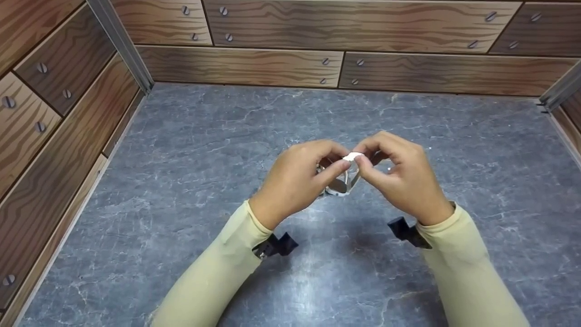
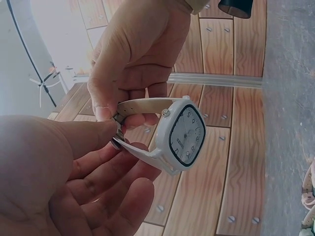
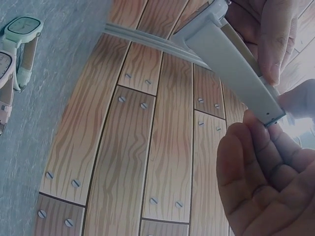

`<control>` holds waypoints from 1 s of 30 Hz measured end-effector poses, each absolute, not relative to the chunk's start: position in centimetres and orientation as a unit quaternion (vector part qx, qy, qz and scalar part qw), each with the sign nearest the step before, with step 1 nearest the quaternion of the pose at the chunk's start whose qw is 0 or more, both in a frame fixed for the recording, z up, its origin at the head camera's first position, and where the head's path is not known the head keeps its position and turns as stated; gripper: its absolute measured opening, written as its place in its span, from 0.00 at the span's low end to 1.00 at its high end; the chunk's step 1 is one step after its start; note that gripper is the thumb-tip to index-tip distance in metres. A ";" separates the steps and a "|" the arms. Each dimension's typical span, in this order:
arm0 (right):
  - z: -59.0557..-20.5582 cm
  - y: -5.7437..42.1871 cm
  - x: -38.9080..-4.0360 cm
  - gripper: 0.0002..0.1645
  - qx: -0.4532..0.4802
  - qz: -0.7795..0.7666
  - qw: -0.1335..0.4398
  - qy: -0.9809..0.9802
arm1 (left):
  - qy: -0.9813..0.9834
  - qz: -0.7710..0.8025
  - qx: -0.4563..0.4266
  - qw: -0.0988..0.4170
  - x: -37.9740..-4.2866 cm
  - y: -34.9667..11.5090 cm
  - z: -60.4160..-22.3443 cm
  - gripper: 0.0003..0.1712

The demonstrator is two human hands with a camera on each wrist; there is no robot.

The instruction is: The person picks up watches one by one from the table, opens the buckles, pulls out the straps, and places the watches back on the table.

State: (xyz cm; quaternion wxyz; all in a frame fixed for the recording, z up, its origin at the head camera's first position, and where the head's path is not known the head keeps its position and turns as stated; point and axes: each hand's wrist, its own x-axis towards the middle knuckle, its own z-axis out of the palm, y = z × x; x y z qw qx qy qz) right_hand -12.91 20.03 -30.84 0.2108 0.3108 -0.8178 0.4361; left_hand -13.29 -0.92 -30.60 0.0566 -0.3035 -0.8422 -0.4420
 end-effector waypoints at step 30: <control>-30.5 20.7 -12.9 0.05 0.294 0.438 0.225 -0.819 | -0.825 -0.476 -0.304 0.028 -13.2 -1.0 -30.5 0.10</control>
